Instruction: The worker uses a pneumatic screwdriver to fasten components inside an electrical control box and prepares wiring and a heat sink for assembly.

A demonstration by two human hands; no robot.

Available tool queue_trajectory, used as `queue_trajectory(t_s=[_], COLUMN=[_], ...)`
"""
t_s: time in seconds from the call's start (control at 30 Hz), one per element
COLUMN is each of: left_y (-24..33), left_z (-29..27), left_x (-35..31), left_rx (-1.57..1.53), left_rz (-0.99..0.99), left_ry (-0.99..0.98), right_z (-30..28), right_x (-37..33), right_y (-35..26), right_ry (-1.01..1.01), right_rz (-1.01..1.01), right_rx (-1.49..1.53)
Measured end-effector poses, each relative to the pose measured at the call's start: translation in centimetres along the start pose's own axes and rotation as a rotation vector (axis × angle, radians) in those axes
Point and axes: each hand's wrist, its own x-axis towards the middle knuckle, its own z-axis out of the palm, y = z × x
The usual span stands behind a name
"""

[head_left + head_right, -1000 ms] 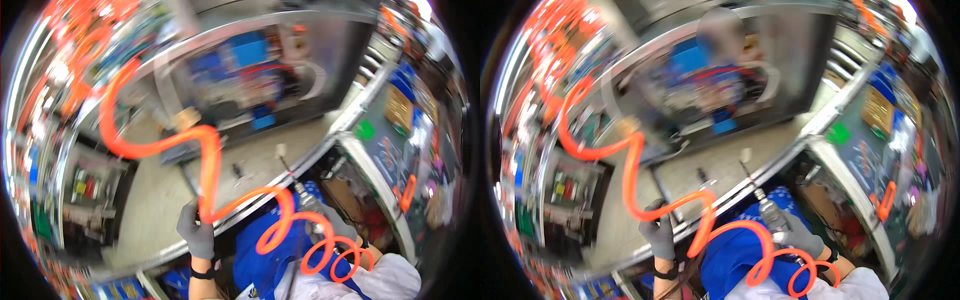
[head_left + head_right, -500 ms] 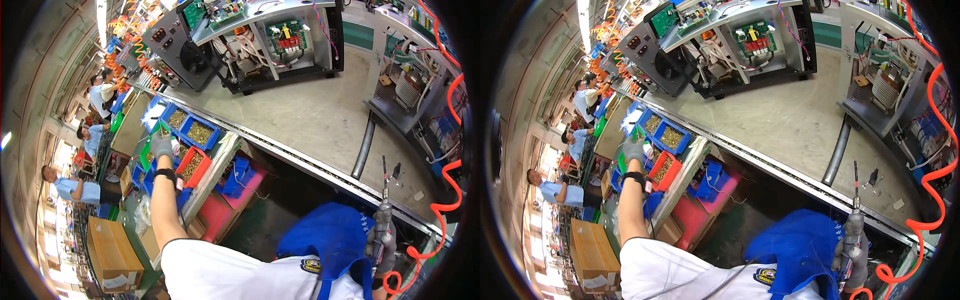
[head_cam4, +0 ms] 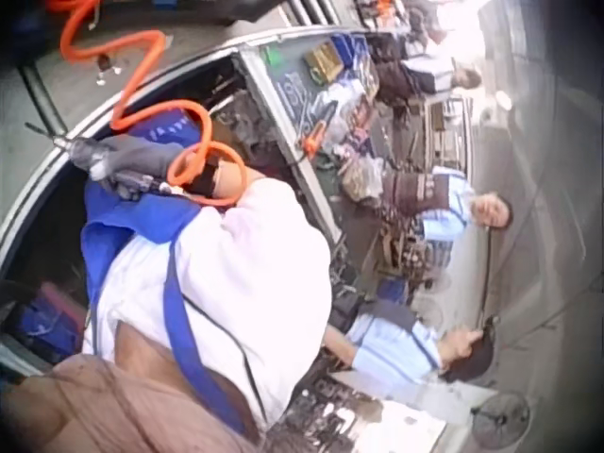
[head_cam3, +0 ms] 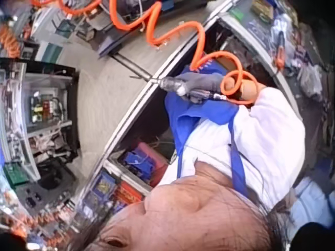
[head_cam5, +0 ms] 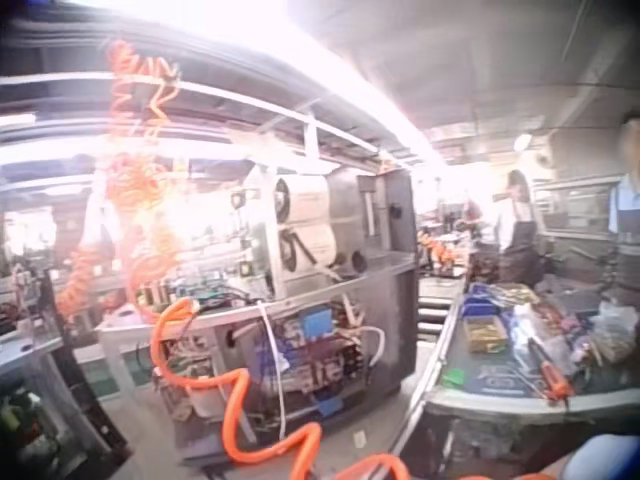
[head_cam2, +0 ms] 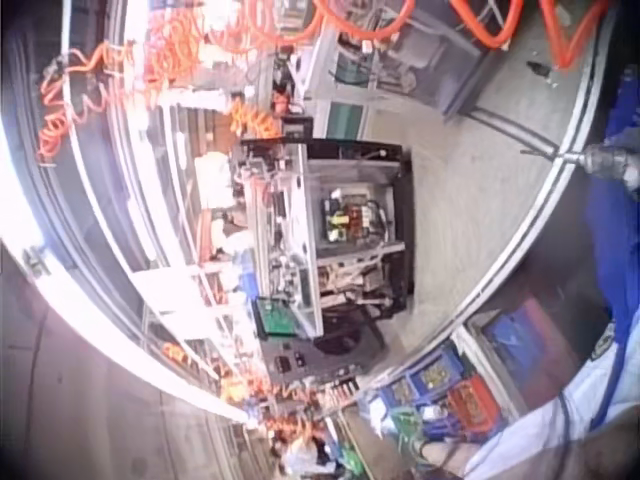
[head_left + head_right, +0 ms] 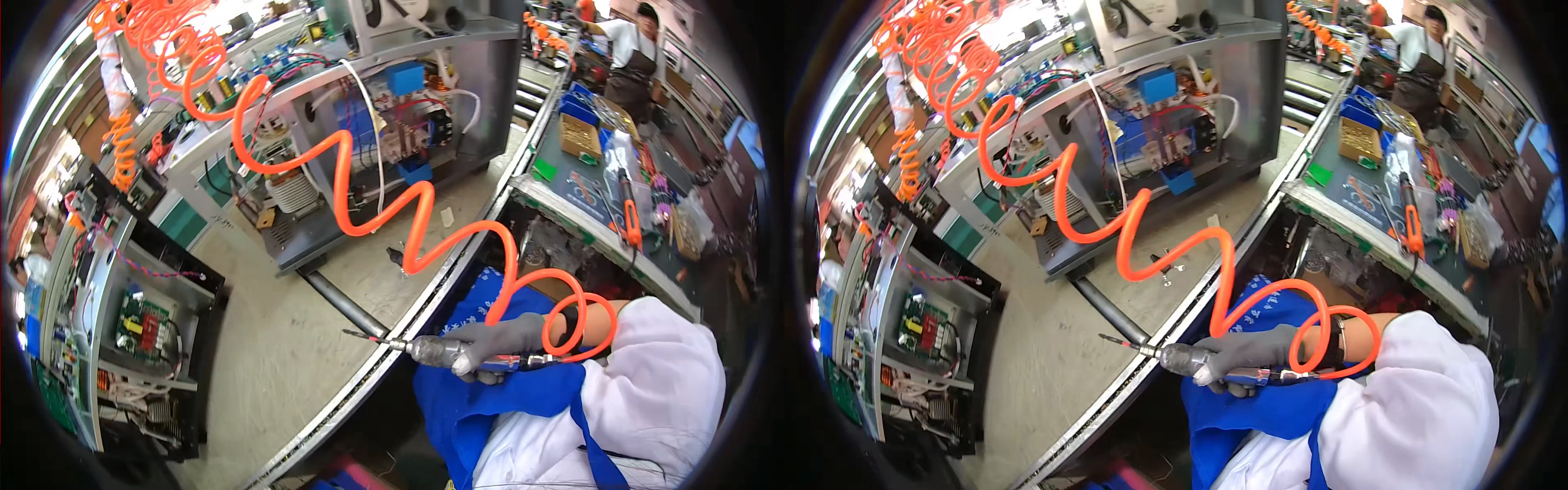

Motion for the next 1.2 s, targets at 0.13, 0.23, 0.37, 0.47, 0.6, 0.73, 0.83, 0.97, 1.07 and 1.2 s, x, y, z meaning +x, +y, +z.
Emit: queue_trajectory(t_s=[0.13,0.23,0.37,0.47,0.6,0.73,0.83,0.97,1.07,1.2], left_y=[4.1,6.1,8.1,9.3,11.4,14.3,15.5,16.1,16.4,16.6], left_z=[1.5,2.4,3.3,3.5,4.3,5.9,6.4,6.1,6.0,5.7], left_x=[-0.1,-0.3,-0.4,-0.7,-1.2,-1.5,-1.6,-1.9,-2.2,-2.5], left_rx=[-0.061,-0.090,-0.113,-0.123,-0.139,-0.165,-0.176,-0.195,-0.202,-0.222], left_rz=[0.073,0.108,0.143,0.169,0.194,0.242,0.258,0.267,0.271,0.279], left_ry=[-0.045,-0.068,-0.096,-0.113,-0.129,-0.172,-0.187,-0.187,-0.189,-0.194], right_z=[1.5,2.3,2.8,2.4,2.3,2.2,1.9,2.0,2.2,2.4], right_x=[1.7,2.5,3.3,3.5,3.1,1.9,1.5,1.3,1.1,0.5], right_y=[0.3,0.2,0.2,-0.1,-0.5,-0.6,-0.9,-0.6,-0.3,-0.1], right_ry=[-0.058,-0.060,-0.096,-0.147,-0.101,-0.020,-0.083,-0.073,-0.080,-0.083], right_rz=[-0.002,-0.004,0.002,0.039,0.000,-0.076,-0.015,-0.022,-0.022,-0.034], right_rx=[-0.016,-0.037,-0.018,0.024,0.006,0.009,0.016,0.023,0.015,-0.021])
